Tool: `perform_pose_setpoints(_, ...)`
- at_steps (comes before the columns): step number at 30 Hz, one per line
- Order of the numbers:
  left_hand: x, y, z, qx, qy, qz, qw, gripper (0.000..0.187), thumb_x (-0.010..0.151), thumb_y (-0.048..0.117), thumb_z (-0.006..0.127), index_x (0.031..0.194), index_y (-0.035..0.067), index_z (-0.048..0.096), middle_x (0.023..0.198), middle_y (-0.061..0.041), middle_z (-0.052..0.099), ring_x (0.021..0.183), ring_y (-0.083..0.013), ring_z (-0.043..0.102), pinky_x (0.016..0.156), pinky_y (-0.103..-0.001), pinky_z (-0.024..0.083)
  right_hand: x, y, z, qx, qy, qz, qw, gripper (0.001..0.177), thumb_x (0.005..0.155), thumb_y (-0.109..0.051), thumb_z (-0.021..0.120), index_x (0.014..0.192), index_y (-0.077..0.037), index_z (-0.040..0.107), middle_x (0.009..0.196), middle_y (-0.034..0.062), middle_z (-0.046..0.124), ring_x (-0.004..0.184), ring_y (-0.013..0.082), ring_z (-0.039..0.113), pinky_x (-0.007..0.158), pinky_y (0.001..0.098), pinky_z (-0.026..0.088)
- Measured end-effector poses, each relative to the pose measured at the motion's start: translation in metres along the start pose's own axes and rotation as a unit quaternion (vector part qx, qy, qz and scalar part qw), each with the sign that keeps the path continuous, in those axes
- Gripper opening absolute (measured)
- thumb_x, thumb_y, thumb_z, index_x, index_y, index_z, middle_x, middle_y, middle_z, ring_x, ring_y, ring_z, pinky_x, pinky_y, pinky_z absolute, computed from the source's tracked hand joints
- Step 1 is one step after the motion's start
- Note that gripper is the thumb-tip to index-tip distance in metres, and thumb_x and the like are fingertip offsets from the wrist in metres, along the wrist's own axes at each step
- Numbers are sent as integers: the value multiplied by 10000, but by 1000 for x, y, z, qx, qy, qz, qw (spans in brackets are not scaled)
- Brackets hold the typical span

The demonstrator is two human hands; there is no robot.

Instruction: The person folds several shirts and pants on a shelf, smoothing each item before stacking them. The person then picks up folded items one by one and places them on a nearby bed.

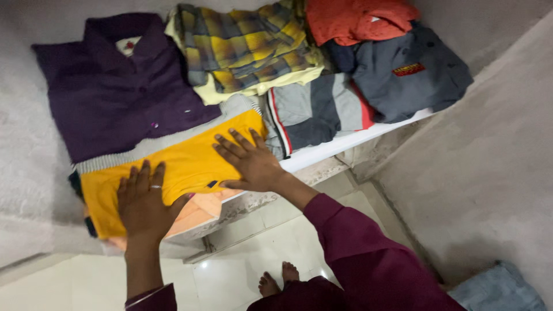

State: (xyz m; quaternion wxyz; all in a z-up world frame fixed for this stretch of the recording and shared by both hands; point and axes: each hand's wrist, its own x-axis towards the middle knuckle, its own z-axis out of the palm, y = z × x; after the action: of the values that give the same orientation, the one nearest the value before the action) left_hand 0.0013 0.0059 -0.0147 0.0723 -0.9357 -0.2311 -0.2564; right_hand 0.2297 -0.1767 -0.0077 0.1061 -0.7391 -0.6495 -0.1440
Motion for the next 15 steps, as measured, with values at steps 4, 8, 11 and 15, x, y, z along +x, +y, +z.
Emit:
perform_pose_setpoints(4,1,-2,3,17,-9,2,1000,924,760,704,666,1476,126,586,1559,-196,526,1456,-384,472,1221,-536,307,-2,0,-1,5,13,-2,1000,905,913,-705,531,1599,-149,329,1678,90,285,1549,362,256,1226,650,164)
perform_pose_setpoints(8,1,-2,6,27,-17,-5,999,931,747,699,677,1472,123,583,1557,-187,539,1451,-382,486,1216,-541,334,-2,0,-1,8,13,-2,1000,902,906,-709,533,1584,-148,335,1668,89,297,1547,361,262,1222,651,166)
perform_pose_setpoints(11,0,-3,7,23,-6,-2,1000,928,752,692,674,1477,120,584,1556,-189,550,1452,-387,500,1221,-544,350,-2,0,0,12,17,-1,1000,904,904,-707,534,1587,-148,337,1667,84,304,1546,357,266,1226,647,167)
perform_pose_setpoints(15,0,-3,9,12,0,-7,1000,933,744,703,675,1460,111,598,1543,-193,560,1442,-393,509,1218,-544,354,-2,0,0,16,18,2,1000,908,895,-705,535,1588,-152,342,1667,81,308,1543,356,268,1225,643,172)
